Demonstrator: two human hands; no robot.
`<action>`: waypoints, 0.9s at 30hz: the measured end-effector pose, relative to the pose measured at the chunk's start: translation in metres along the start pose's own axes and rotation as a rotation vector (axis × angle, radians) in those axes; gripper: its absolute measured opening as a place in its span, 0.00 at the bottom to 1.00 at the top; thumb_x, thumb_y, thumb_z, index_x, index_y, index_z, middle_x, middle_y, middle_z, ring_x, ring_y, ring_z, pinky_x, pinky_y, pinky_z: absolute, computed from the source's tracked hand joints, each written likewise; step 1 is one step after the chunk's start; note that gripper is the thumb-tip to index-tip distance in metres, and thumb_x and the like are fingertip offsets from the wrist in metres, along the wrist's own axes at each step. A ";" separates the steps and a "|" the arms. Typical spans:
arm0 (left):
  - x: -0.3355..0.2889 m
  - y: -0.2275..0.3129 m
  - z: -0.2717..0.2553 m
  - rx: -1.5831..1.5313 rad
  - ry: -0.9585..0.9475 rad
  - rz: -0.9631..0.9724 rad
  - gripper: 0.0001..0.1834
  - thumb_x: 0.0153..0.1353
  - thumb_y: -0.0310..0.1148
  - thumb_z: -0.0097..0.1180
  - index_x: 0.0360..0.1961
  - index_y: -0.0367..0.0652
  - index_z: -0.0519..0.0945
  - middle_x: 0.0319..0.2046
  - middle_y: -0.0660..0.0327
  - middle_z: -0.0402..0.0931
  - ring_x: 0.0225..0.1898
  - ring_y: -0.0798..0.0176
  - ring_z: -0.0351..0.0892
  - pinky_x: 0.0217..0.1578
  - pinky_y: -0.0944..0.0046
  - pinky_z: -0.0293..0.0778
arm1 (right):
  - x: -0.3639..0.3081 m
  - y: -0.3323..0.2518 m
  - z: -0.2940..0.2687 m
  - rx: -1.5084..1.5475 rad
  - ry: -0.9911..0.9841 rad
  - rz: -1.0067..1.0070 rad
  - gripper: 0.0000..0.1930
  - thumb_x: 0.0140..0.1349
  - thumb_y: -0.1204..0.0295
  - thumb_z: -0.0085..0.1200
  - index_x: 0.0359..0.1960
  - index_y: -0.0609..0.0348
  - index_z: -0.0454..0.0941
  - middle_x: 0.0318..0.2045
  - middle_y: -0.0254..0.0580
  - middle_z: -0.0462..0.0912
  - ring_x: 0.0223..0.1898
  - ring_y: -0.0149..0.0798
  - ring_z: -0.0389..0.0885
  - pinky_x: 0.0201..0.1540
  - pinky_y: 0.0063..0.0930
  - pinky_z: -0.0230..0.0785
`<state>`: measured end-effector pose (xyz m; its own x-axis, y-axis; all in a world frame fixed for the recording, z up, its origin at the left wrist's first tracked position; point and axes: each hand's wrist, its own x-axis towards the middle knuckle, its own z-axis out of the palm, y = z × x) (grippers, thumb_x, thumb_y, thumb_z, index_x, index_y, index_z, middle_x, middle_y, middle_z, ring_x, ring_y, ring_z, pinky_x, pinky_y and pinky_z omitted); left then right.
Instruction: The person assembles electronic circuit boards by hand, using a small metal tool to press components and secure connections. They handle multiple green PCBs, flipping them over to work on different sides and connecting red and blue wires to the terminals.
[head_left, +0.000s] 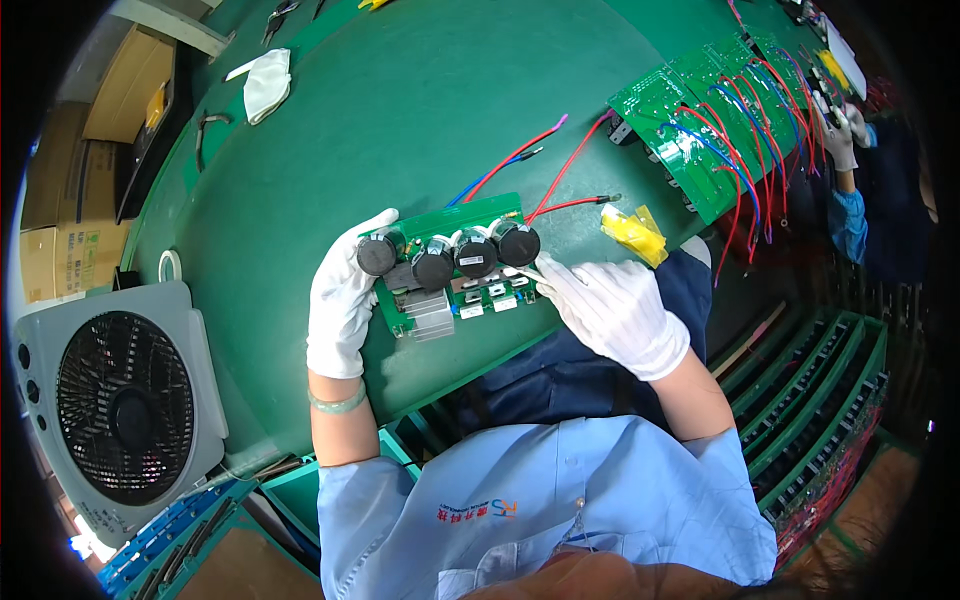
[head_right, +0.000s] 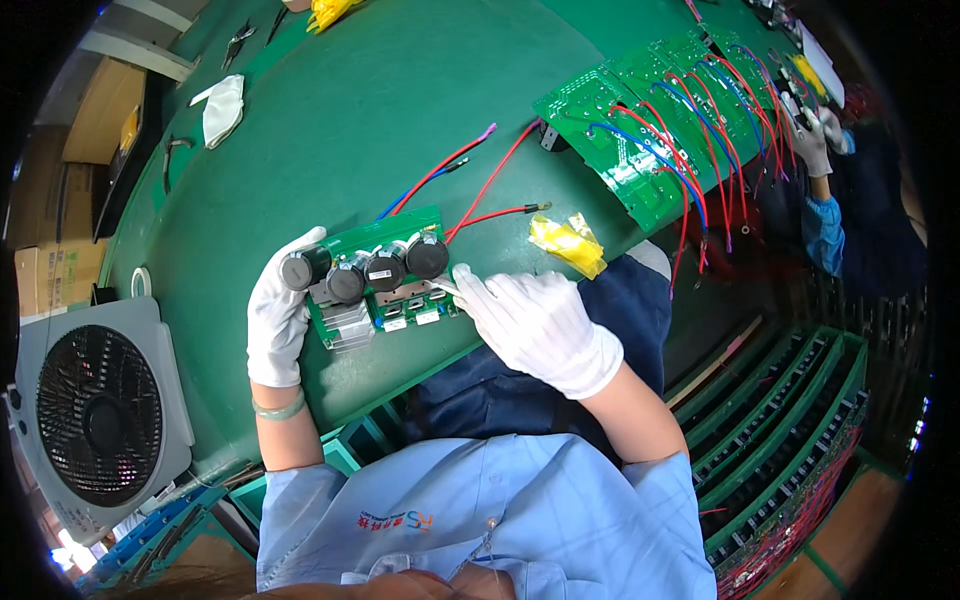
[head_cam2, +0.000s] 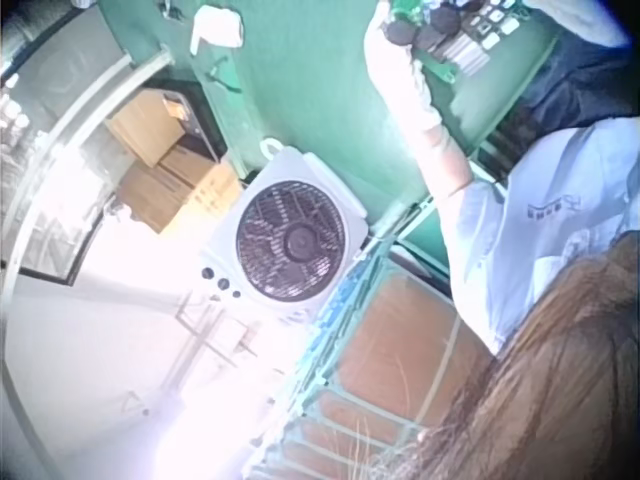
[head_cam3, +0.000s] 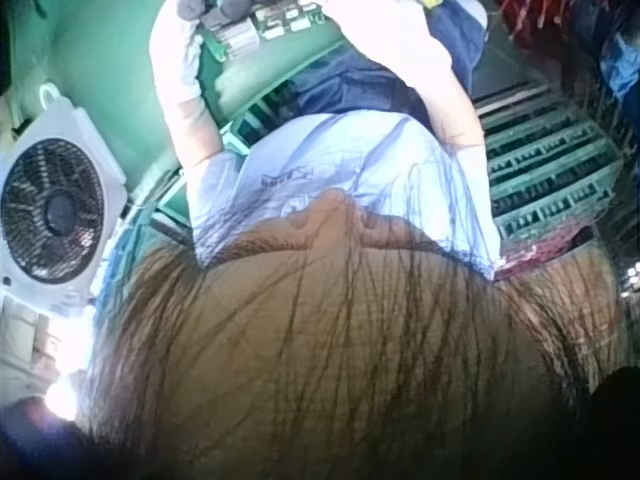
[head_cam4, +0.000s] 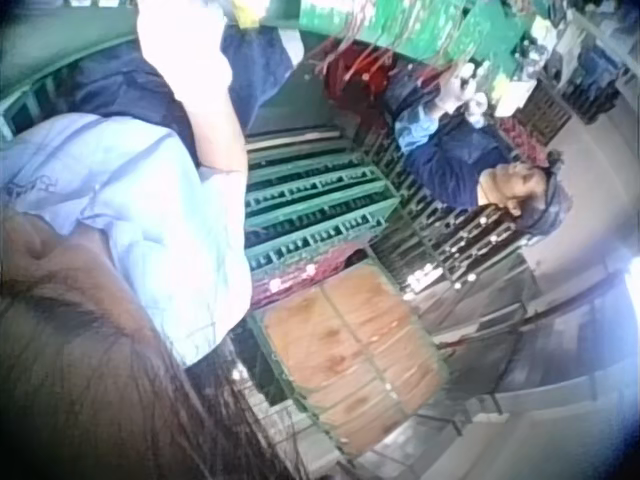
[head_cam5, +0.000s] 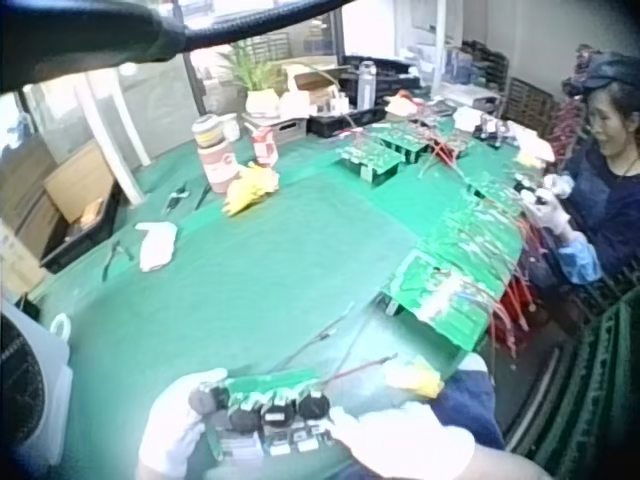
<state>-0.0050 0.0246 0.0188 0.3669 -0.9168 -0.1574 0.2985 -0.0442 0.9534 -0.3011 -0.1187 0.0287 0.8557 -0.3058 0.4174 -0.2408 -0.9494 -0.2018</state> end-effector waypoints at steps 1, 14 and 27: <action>0.000 0.000 0.001 -0.009 -0.004 0.004 0.37 0.65 0.48 0.66 0.65 0.31 0.72 0.63 0.54 0.75 0.57 0.64 0.78 0.56 0.65 0.76 | 0.001 0.003 -0.004 0.001 -0.026 -0.044 0.21 0.60 0.69 0.58 0.56 0.63 0.79 0.24 0.31 0.70 0.22 0.31 0.73 0.23 0.31 0.62; -0.001 0.001 -0.004 0.107 0.002 0.037 0.39 0.62 0.49 0.67 0.65 0.30 0.72 0.61 0.57 0.76 0.52 0.70 0.78 0.51 0.71 0.74 | 0.019 -0.019 -0.026 0.054 -0.010 -0.056 0.21 0.60 0.67 0.61 0.54 0.61 0.81 0.23 0.32 0.74 0.20 0.32 0.73 0.22 0.30 0.59; -0.005 0.002 0.002 -0.050 -0.024 0.038 0.39 0.65 0.45 0.65 0.66 0.26 0.68 0.66 0.48 0.70 0.61 0.61 0.74 0.63 0.61 0.69 | 0.022 -0.037 -0.009 0.074 0.036 -0.037 0.25 0.54 0.74 0.59 0.57 0.59 0.82 0.36 0.37 0.84 0.30 0.35 0.81 0.29 0.30 0.69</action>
<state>-0.0077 0.0283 0.0223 0.3577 -0.9268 -0.1147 0.3286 0.0099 0.9444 -0.2773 -0.0914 0.0533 0.8462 -0.2745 0.4567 -0.1742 -0.9525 -0.2498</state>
